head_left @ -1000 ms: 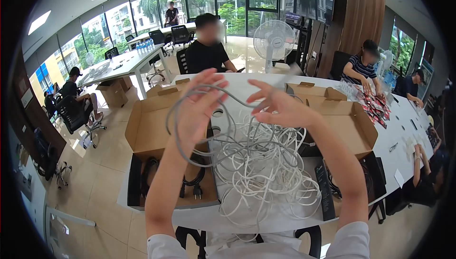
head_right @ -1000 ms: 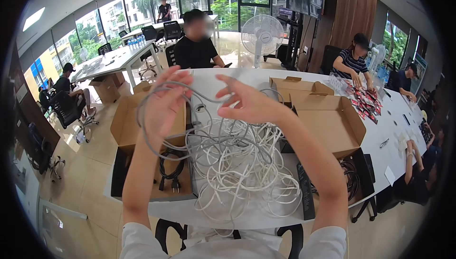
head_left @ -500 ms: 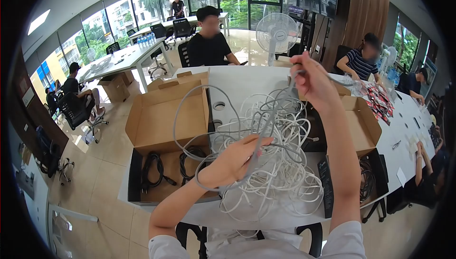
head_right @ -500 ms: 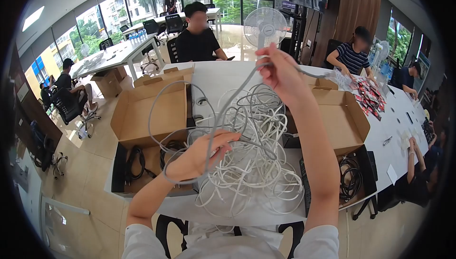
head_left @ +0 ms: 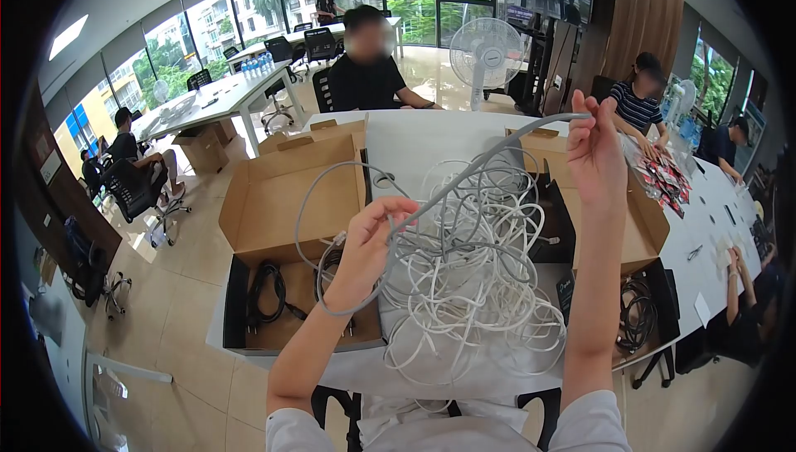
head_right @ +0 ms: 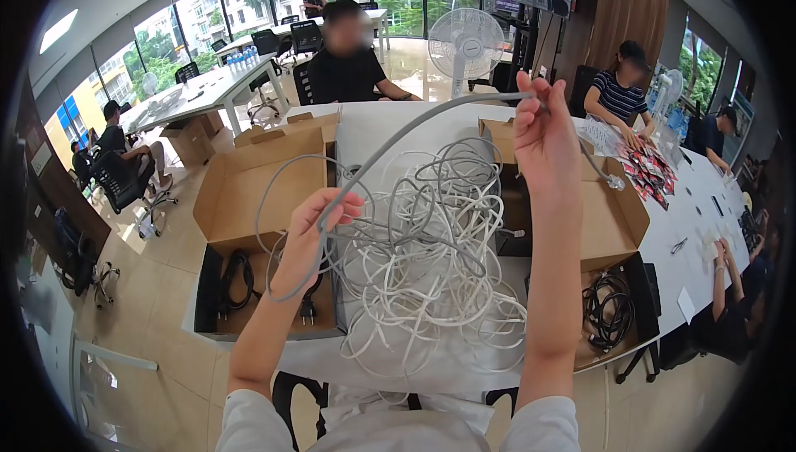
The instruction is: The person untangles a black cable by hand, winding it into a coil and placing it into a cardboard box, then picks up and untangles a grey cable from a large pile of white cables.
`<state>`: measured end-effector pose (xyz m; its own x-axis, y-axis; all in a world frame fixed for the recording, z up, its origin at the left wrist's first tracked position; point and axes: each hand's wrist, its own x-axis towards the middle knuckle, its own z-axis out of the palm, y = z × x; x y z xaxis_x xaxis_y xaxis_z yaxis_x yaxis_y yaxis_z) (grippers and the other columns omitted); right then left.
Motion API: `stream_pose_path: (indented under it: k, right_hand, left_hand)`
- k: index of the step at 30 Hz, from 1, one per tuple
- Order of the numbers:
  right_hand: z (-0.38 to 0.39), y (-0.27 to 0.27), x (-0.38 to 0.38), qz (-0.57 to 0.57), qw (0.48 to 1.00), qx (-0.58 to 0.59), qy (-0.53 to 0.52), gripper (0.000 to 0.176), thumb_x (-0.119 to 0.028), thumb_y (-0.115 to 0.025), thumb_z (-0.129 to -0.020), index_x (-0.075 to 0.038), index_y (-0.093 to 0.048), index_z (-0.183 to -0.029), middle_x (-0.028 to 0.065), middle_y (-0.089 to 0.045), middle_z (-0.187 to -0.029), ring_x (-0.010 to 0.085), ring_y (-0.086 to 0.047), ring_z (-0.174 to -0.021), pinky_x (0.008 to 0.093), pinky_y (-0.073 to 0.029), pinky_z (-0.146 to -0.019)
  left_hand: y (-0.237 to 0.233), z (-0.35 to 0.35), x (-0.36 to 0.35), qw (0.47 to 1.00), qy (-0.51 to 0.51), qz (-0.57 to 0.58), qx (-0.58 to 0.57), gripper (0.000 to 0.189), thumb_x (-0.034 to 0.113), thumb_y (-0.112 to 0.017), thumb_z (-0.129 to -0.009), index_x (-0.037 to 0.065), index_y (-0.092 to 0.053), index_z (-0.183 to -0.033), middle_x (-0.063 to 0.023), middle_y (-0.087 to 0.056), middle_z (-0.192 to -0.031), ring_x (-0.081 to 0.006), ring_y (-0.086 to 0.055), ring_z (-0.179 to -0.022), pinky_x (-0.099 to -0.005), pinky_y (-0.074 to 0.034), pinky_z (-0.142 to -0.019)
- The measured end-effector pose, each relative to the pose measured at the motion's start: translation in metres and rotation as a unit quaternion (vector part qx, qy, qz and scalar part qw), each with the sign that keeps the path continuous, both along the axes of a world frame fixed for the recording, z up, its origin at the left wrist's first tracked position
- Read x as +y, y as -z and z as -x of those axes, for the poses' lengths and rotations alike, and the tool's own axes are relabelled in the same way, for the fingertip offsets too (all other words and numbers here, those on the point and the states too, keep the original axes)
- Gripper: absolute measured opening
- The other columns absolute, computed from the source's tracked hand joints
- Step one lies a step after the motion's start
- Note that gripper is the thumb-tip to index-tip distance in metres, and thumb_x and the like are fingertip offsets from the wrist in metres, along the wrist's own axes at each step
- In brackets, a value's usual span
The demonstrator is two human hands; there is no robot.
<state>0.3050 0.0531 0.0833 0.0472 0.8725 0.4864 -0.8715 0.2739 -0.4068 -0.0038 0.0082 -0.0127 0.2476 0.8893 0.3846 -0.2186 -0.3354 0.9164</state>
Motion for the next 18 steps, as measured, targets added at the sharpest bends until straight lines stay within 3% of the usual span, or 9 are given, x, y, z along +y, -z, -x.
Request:
stream_pose_path:
  k: [5, 7, 14, 18]
  right_hand:
    - [-0.002, 0.027, 0.006, 0.005, 0.999, 0.034, -0.029, 0.028, -0.026, -0.047, -0.097, 0.000, -0.056, -0.092, 0.0140, -0.061, -0.102, 0.0126, -0.063, -0.078, 0.0224, -0.056, -0.067]
    - [0.001, 0.034, 0.006, 0.004, 0.999, 0.043, -0.012, 0.027, -0.025, -0.047, -0.097, 0.000, -0.056, -0.091, 0.0141, -0.062, -0.103, 0.0135, -0.064, -0.081, 0.0229, -0.057, -0.071]
    - [-0.001, 0.050, 0.000, 0.033, 0.987, 0.053, 0.151, 0.025, -0.018, -0.047, -0.097, 0.006, -0.053, -0.096, 0.0176, -0.059, -0.108, 0.0211, -0.060, -0.104, 0.0266, -0.053, -0.092]
    - [-0.007, 0.059, -0.003, 0.046, 0.970, 0.056, 0.232, 0.028, -0.016, -0.048, -0.097, 0.008, -0.046, -0.111, 0.0207, -0.052, -0.119, 0.0248, -0.056, -0.110, 0.0276, -0.051, -0.095]
  left_hand:
    - [0.001, -0.005, 0.006, 0.994, 0.083, 0.025, -0.069, 0.033, 0.020, -0.051, -0.090, 0.001, -0.055, -0.118, -0.0109, -0.059, -0.117, -0.0185, -0.055, -0.109, -0.0316, -0.039, -0.096]
    - [0.003, -0.009, 0.003, 0.996, 0.080, -0.031, -0.026, 0.040, 0.019, -0.049, -0.088, 0.001, -0.051, -0.124, -0.0126, -0.055, -0.125, -0.0211, -0.049, -0.118, -0.0342, -0.034, -0.101]
    - [0.001, -0.001, -0.017, 0.984, 0.058, -0.111, 0.126, 0.058, 0.015, -0.048, -0.086, 0.003, -0.032, -0.141, -0.0136, -0.039, -0.142, -0.0252, -0.039, -0.130, -0.0392, -0.027, -0.107]
    - [0.004, 0.003, -0.018, 0.995, 0.037, -0.089, 0.024, 0.065, 0.017, -0.056, -0.085, 0.003, -0.029, -0.142, -0.0132, -0.038, -0.143, -0.0261, -0.035, -0.132, -0.0394, -0.023, -0.109]
